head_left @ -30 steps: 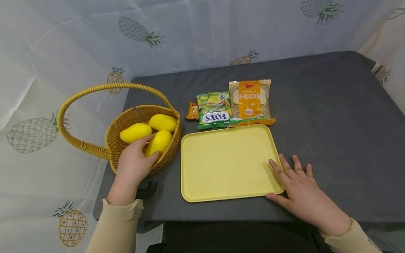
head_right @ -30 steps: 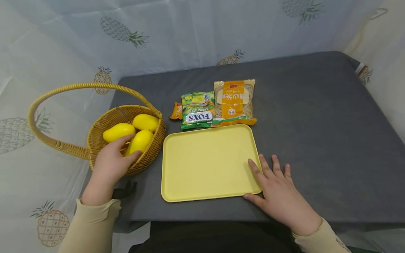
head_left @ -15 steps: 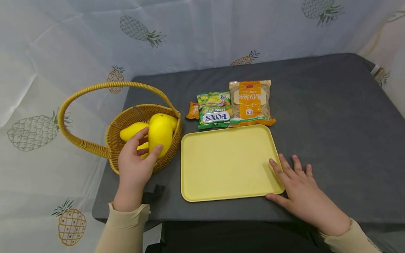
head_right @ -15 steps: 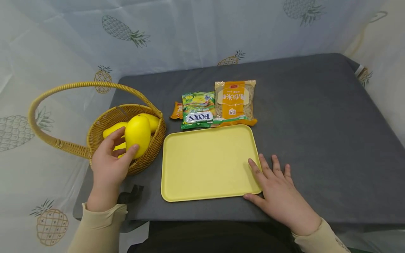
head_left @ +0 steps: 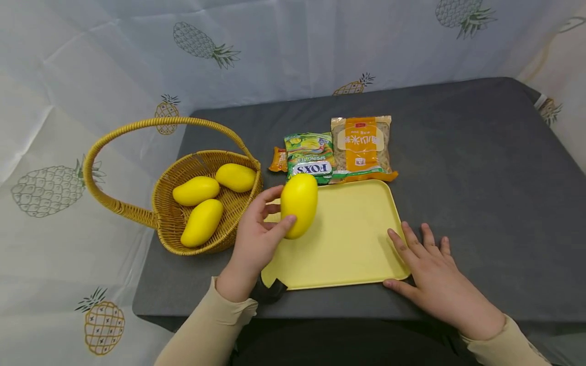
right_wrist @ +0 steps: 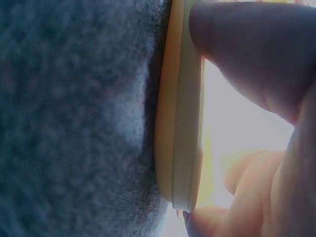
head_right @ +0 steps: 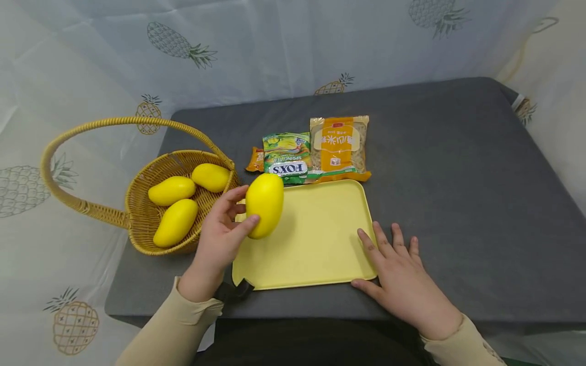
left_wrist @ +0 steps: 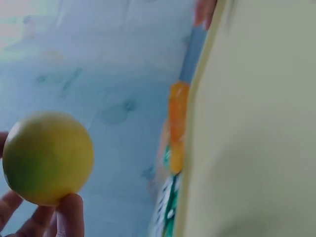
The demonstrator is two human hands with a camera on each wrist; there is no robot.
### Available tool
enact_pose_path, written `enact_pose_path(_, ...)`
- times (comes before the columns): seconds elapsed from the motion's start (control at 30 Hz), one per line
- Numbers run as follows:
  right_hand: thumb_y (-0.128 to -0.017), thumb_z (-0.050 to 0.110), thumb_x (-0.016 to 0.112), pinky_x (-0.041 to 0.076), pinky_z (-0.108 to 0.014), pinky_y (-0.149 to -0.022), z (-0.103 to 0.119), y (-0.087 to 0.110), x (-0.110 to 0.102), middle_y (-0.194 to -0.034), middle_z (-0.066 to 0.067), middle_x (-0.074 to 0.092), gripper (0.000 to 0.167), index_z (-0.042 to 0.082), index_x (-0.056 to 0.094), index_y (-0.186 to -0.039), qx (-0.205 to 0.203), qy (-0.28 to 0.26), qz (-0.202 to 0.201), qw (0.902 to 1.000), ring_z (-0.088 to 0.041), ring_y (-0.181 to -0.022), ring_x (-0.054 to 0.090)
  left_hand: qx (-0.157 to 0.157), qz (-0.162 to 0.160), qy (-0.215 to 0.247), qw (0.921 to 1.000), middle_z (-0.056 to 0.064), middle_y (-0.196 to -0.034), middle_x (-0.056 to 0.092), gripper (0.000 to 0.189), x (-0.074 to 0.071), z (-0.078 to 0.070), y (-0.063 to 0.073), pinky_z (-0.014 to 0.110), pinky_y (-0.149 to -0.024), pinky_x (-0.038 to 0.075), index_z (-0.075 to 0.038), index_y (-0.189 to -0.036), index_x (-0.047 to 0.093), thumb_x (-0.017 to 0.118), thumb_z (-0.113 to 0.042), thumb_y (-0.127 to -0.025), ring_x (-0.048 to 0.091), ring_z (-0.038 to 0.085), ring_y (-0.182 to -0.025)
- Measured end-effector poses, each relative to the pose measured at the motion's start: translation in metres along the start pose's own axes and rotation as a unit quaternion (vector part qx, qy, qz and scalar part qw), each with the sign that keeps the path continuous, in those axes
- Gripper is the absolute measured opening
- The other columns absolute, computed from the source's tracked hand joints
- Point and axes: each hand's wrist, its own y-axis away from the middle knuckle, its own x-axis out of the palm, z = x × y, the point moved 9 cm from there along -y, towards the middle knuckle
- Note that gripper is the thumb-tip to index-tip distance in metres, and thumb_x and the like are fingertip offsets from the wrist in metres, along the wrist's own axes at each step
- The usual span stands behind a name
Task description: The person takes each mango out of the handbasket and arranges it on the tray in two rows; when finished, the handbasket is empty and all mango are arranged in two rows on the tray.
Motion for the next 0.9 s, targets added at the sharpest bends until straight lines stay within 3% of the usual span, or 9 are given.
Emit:
enact_pose_path(0.17, -0.095, 0.060, 0.081, 0.004, -0.090, -0.120, -0.001, -0.001, 0.002, -0.182, -0.028, 0.015, 0.109, 0.021, 0.022, -0.179, -0.002, 0.001, -0.001, 1.0000, -0.067, -0.163, 0.004, -0.073, 0.048, -0.011, 0.9961, 0.009, -0.154, 0.059, 0.059, 0.043, 0.014, -0.018, 0.042, -0.090, 0.065, -0.014, -0.157, 0.056, 0.080, -0.015, -0.102, 0.069, 0.031, -0.122)
enact_pose_path(0.33, -0.095, 0.059, 0.081, 0.002, -0.089, -0.122, 0.000, -0.002, 0.003, -0.183, -0.027, 0.014, 0.109, 0.024, 0.020, -0.179, 0.000, -0.005, 0.003, 1.0000, -0.065, -0.164, 0.003, -0.131, 0.084, -0.021, 0.9876, 0.008, -0.151, 0.060, 0.058, 0.080, 0.026, -0.034, 0.041, -0.087, 0.064, -0.018, -0.156, 0.055, 0.079, -0.018, -0.104, 0.068, 0.027, -0.118)
enact_pose_path(0.6, -0.095, 0.058, 0.082, 0.005, -0.089, -0.121, 0.000, -0.002, 0.003, -0.182, -0.028, 0.017, 0.108, 0.022, 0.023, -0.178, -0.001, -0.005, -0.003, 1.0000, -0.065, -0.164, 0.005, -0.151, 0.118, -0.039, 0.9807, 0.008, -0.147, 0.063, 0.059, 0.129, 0.036, -0.046, 0.038, -0.088, 0.064, -0.017, -0.156, 0.055, 0.080, -0.020, -0.104, 0.070, 0.025, -0.111)
enact_pose_path(0.9, -0.094, 0.059, 0.082, 0.008, -0.090, -0.120, -0.001, -0.001, 0.002, -0.180, -0.031, 0.019, 0.108, 0.017, 0.028, -0.177, 0.003, 0.005, -0.004, 1.0000, -0.068, -0.162, 0.008, -0.135, 0.124, -0.070, 0.9805, 0.009, -0.140, 0.067, 0.056, 0.156, 0.035, -0.052, 0.031, -0.086, 0.062, -0.012, -0.152, 0.058, 0.081, -0.028, -0.104, 0.069, 0.017, -0.103)
